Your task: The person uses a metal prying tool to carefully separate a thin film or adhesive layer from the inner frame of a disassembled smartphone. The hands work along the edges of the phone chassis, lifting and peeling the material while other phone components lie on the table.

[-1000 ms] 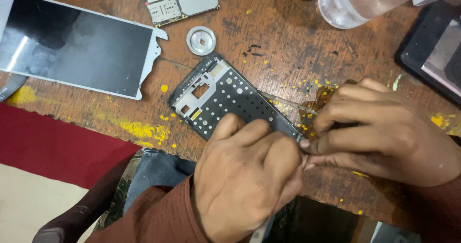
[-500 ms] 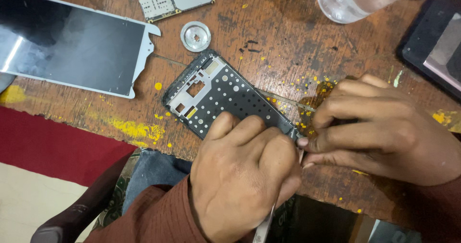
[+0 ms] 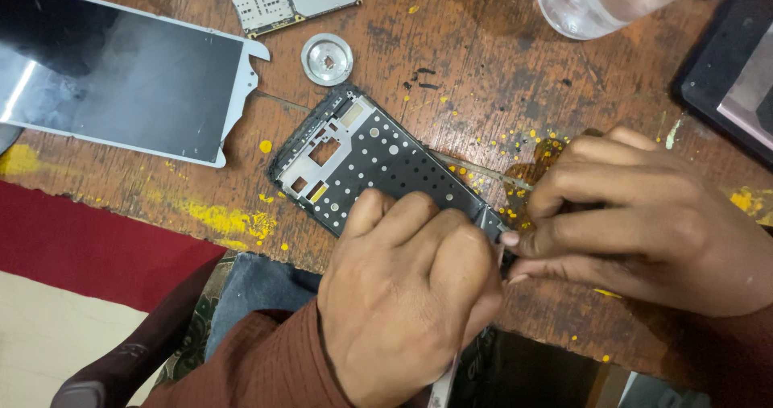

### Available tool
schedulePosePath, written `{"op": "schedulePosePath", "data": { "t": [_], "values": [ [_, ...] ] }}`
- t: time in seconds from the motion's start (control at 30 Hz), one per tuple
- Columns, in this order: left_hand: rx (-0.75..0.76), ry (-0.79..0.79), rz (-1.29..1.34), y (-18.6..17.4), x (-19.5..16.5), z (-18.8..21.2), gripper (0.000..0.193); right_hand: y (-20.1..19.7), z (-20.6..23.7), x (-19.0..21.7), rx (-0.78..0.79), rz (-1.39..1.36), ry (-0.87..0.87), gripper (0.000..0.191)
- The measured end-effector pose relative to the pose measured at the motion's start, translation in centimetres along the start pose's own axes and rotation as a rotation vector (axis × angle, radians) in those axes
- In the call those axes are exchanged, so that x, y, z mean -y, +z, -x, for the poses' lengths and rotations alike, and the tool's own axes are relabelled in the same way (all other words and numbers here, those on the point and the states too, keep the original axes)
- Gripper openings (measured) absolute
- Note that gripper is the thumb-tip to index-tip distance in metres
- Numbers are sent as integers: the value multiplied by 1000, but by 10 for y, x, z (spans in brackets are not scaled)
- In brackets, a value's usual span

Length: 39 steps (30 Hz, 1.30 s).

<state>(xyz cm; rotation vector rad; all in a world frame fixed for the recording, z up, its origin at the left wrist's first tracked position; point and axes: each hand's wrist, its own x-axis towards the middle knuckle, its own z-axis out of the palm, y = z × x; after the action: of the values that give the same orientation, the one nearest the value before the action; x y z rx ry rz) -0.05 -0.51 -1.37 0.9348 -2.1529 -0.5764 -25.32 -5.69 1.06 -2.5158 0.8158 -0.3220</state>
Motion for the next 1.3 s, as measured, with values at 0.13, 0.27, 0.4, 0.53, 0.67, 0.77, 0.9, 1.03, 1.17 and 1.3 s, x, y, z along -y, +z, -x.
{"op": "schedulePosePath", "data": {
  "t": [0.13,0.27,0.4,0.53,0.67,0.77,0.9,1.03,1.17,1.3],
  "values": [
    [9,-1,3,0,-2,-1,25,0,1,0,5,2,-1,26],
    [45,21,23,-4,-2,-2,24,-1,2,0,15,5,4,26],
    [60,30,10,-5,-3,-2,24,-2,2,1,13,20,10,27],
    [-9,-24,-30,-3,-6,-3,22,-3,0,2,0,-10,-18,24],
    [-10,-74,-3,-3,-7,-3,20,-5,-1,3,5,-26,-22,23],
    [-27,-93,-6,-2,-9,-4,20,-7,-1,5,2,-16,-23,24],
    [-41,-62,3,-4,-10,-5,20,-10,1,7,2,-46,-20,23],
    [-56,-49,38,-8,-12,-11,25,-12,2,4,37,-60,-55,25],
    [-25,-11,211,-21,-13,-15,27,-17,5,-1,71,-125,-132,26],
    [3,21,145,-29,-7,-15,26,-15,7,-1,92,-134,-116,30]
  ]
}}
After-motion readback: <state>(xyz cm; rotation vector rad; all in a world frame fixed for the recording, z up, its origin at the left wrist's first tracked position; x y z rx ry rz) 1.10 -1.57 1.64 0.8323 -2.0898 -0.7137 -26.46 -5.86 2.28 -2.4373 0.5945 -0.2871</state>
